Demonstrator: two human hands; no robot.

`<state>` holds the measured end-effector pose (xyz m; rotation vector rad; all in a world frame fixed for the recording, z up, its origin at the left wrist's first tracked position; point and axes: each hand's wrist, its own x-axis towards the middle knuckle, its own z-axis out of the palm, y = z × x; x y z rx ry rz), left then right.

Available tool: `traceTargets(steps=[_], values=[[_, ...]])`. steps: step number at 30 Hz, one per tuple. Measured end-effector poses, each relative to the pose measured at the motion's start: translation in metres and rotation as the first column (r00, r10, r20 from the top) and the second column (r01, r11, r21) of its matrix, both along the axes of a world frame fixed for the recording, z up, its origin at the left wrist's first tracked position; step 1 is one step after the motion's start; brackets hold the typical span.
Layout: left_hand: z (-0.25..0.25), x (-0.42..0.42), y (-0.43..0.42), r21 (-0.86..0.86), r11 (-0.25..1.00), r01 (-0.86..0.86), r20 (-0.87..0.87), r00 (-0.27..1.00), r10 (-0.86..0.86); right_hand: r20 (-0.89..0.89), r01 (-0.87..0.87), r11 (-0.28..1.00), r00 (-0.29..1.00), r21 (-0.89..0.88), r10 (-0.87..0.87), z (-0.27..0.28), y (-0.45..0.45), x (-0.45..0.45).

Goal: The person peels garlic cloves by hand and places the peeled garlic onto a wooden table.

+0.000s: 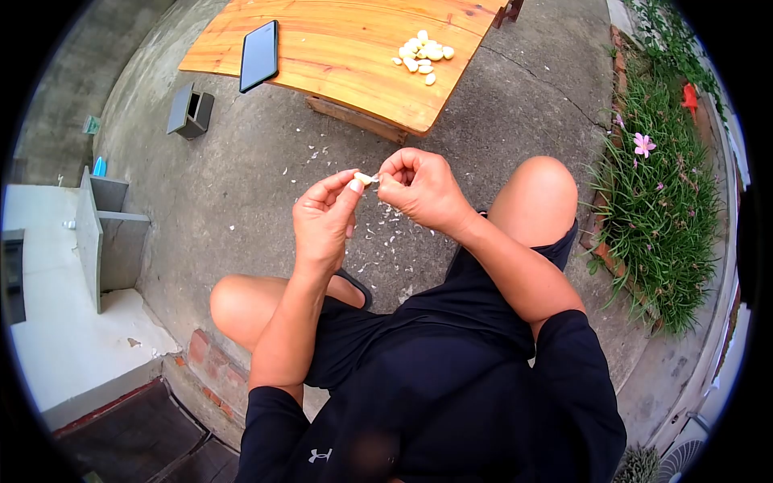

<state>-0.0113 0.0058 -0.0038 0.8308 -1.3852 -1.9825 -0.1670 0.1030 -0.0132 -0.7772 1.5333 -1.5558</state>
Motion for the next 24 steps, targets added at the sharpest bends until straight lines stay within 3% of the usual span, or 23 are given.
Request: traceTargets(steps=[10,24], values=[[0.0075,0.0006,-0.0009,0.185,0.983,0.008,-0.007,1.0,-0.007,0.0,0.005,1.0,1.0,0.007,-0.005,-0.0026,0.0007,-0.0009],[0.0066,0.0014,-0.0024,0.224,0.974,-0.017,0.009,1.0,0.015,-0.141,-0.006,0.999,0.99,0.034,0.01,-0.0003,0.0026,-0.0032]])
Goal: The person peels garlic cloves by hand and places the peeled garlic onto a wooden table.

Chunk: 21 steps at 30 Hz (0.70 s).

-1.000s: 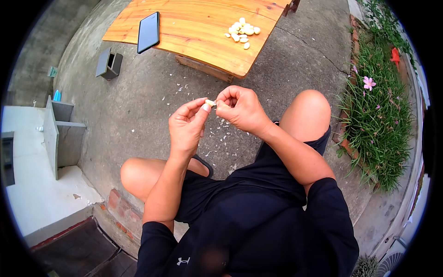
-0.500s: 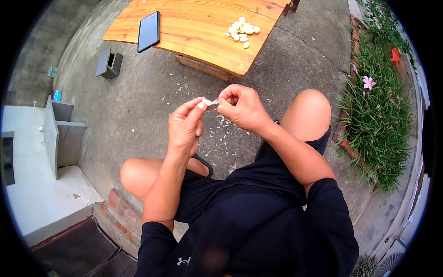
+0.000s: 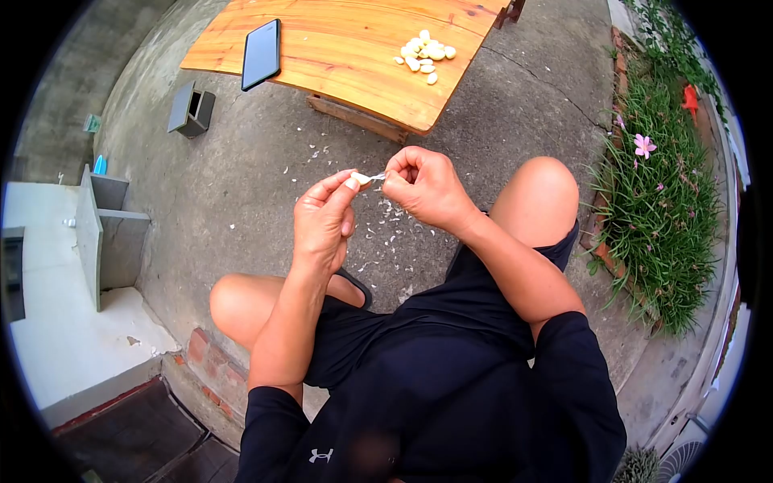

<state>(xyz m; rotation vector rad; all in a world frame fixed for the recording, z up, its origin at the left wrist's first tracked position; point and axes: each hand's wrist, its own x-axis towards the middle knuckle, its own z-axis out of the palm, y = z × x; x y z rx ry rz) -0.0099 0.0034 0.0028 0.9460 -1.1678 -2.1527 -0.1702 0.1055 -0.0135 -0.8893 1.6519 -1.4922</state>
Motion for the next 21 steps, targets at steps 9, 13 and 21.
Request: traceTargets(steps=[9,13,21], values=[[-0.003,0.001,-0.004,0.014,0.999,-0.045,0.006,0.999,0.045,-0.214,0.033,0.999,0.976,0.025,-0.027,0.004,0.002,-0.004],[0.002,0.004,-0.006,0.012,0.999,-0.037,-0.002,0.999,0.037,-0.333,-0.01,1.0,0.943,0.029,0.02,0.009,0.005,-0.011],[-0.004,0.004,-0.001,-0.089,0.996,0.011,0.011,1.0,-0.01,-0.208,-0.01,0.978,0.977,-0.211,-0.035,0.016,0.004,0.0]])
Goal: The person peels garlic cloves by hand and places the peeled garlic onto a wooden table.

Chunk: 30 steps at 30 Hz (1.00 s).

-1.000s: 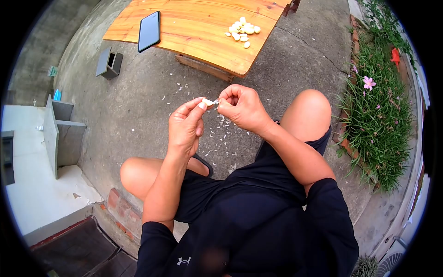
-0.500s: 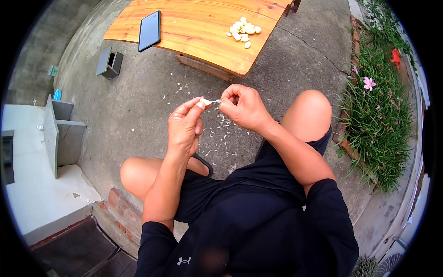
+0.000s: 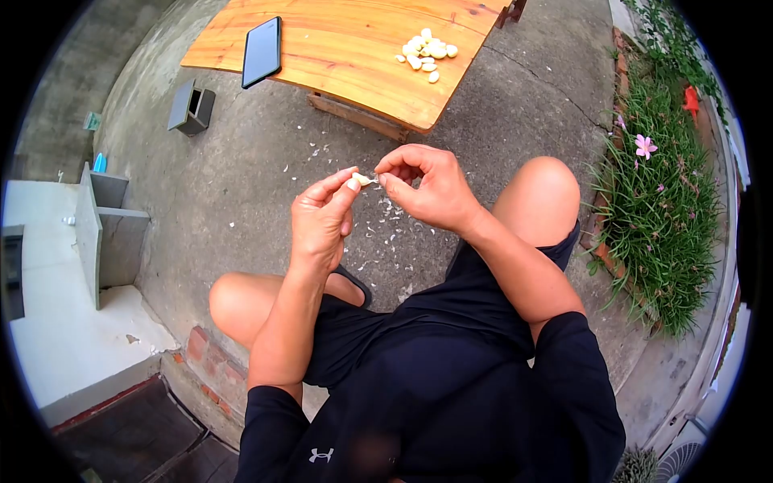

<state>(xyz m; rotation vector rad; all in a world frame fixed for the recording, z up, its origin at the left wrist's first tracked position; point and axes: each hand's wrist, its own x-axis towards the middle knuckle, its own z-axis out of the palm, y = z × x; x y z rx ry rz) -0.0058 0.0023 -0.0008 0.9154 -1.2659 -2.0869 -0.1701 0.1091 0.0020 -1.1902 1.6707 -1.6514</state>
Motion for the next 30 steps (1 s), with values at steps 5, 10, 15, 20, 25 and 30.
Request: traceTargets(steps=[5,10,15,20,25,30], values=[[0.001,-0.001,0.003,-0.067,0.998,0.018,0.047,0.999,-0.014,-0.101,-0.053,0.999,0.993,0.005,0.054,0.002,0.0,0.002],[-0.001,-0.002,0.005,-0.176,0.984,0.031,0.091,0.996,-0.015,-0.117,-0.019,1.0,0.993,0.024,0.021,0.002,0.001,0.003],[0.002,-0.002,0.008,-0.215,0.975,0.049,0.128,0.992,-0.021,-0.127,-0.007,0.999,0.992,0.035,0.011,0.0,0.001,0.004],[0.002,-0.002,0.009,-0.238,0.969,0.065,0.156,0.987,-0.028,-0.119,0.02,0.997,0.993,0.073,-0.012,0.002,0.003,0.005],[0.001,-0.002,0.01,-0.254,0.965,0.068,0.131,0.991,-0.035,-0.048,-0.005,0.992,0.999,0.129,0.011,0.001,0.003,0.005],[0.003,-0.003,0.011,-0.226,0.973,0.053,0.12,0.992,-0.026,0.154,-0.053,0.983,0.988,0.175,0.026,-0.007,0.002,0.005]])
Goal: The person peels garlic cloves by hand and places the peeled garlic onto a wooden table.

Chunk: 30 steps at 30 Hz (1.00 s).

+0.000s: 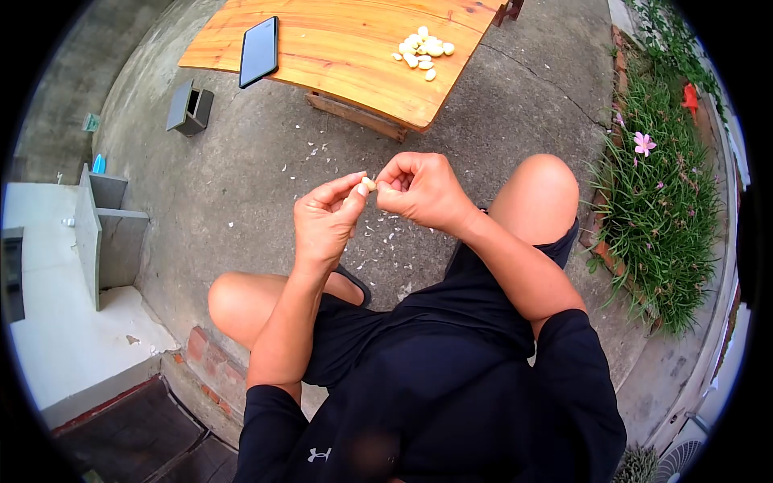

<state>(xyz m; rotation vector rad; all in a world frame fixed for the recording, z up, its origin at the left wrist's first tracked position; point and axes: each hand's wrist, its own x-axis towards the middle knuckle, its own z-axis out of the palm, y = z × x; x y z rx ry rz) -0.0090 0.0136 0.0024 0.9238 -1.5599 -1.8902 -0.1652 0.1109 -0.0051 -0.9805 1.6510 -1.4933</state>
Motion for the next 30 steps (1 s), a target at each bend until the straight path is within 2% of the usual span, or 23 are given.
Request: traceTargets(steps=[2,5,11,14,19,26,30], values=[[0.004,-0.001,0.001,0.002,1.0,0.009,0.001,1.0,-0.009,0.039,0.017,1.0,0.999,0.008,-0.017,-0.002,-0.001,0.0],[0.003,-0.001,0.0,-0.027,0.999,0.025,0.001,1.0,-0.025,-0.093,0.041,0.999,0.995,-0.002,-0.041,0.006,0.0,0.0],[-0.004,0.001,-0.002,-0.079,0.996,0.048,-0.013,0.999,-0.049,-0.123,0.011,1.0,0.992,-0.007,-0.012,0.008,0.001,0.002],[-0.007,0.002,-0.003,-0.084,0.995,0.061,-0.011,0.998,-0.062,-0.089,0.004,1.0,0.996,0.014,-0.003,0.003,0.0,0.001],[-0.011,0.004,-0.005,-0.092,0.991,0.093,-0.042,0.994,-0.098,0.063,-0.067,0.997,0.996,0.039,0.064,-0.005,0.0,-0.001],[-0.011,0.004,-0.009,0.04,0.996,0.084,-0.083,0.993,-0.081,0.217,-0.063,0.998,0.974,0.016,0.058,-0.01,-0.002,0.001],[-0.012,0.004,-0.011,0.076,0.996,0.05,-0.075,0.996,-0.044,0.126,-0.045,0.999,0.991,-0.029,0.049,-0.002,-0.002,0.005]])
